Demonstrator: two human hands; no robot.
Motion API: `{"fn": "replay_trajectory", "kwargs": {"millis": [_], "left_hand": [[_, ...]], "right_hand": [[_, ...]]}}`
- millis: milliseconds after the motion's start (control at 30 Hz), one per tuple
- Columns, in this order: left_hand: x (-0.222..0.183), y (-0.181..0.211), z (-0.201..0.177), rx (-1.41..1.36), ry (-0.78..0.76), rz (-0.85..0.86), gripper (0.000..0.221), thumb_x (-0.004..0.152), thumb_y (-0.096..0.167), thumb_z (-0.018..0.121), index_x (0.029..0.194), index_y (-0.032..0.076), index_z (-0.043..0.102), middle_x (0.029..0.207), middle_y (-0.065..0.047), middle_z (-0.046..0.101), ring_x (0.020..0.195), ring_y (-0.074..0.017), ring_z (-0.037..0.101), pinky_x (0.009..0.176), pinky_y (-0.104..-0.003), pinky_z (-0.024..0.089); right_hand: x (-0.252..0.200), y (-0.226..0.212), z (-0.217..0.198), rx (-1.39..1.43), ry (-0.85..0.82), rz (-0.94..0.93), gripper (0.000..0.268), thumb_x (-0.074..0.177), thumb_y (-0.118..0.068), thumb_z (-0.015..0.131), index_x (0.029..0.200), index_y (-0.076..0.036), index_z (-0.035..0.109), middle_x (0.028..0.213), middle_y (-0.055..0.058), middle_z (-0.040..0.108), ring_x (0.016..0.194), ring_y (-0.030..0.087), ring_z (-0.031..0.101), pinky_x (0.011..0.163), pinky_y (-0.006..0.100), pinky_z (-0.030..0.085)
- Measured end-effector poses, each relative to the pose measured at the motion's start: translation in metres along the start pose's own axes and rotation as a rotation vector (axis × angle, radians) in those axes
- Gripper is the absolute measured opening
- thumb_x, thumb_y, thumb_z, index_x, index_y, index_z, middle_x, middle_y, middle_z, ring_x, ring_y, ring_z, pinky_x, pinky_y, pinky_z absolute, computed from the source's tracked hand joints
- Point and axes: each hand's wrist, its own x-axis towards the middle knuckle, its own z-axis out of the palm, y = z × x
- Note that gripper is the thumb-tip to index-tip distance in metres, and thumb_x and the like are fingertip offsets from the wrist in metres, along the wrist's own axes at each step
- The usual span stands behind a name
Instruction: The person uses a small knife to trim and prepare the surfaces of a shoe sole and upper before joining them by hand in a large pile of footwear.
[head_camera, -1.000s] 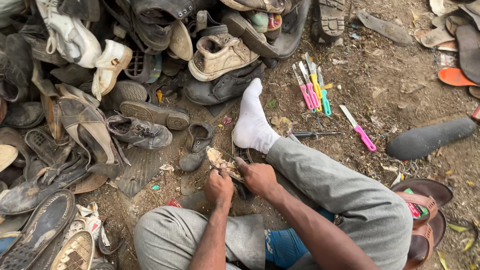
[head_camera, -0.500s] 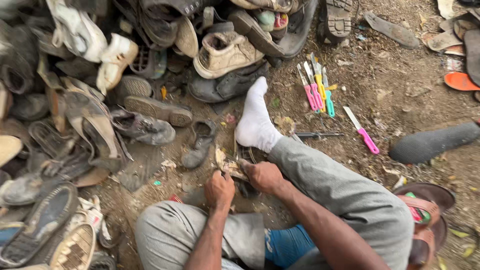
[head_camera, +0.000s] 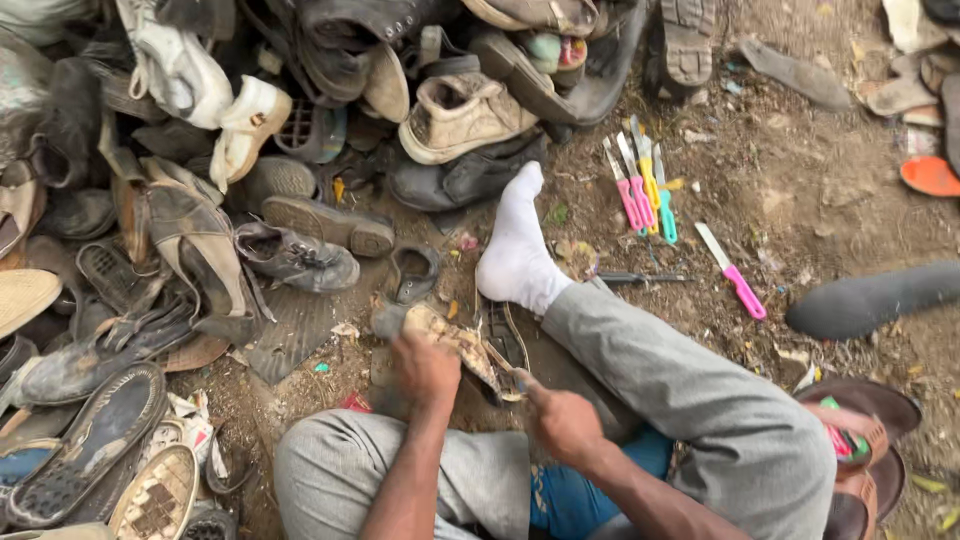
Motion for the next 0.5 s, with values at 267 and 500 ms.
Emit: {"fn": "replay_trajectory", "kwargs": {"millis": [267, 500], "left_hand": [[0.032, 0.051, -0.018, 0.059, -0.615, 0.275, 0.074, 0.101, 0.049, 0.056, 0.153, 0.0, 0.039, 0.087, -0.019, 0.078, 0.091, -0.03, 0.074, 0.108, -0.047, 0.045], [0.042, 0.04, -0.005, 0.414, -0.889, 0.396, 0.066, 0.084, 0.061, 0.072, 0.114, 0.002, 0.075, 0.102, -0.015, 0.075, 0.09, -0.0277, 0.071, 0.084, -0.046, 0.056]], "right_hand": [[-0.011, -0.005, 0.019, 0.325, 0.123, 0.105, 0.051, 0.097, -0.023, 0.057, 0.148, -0.019, 0.052, 0.086, 0.027, 0.07, 0.08, 0.045, 0.069, 0.072, 0.053, 0.053], [0.007, 0.005, -0.023, 0.157, 0.09, 0.102, 0.053, 0.098, -0.027, 0.056, 0.15, -0.022, 0.048, 0.084, 0.026, 0.071, 0.079, 0.045, 0.068, 0.073, 0.054, 0.051]]}}
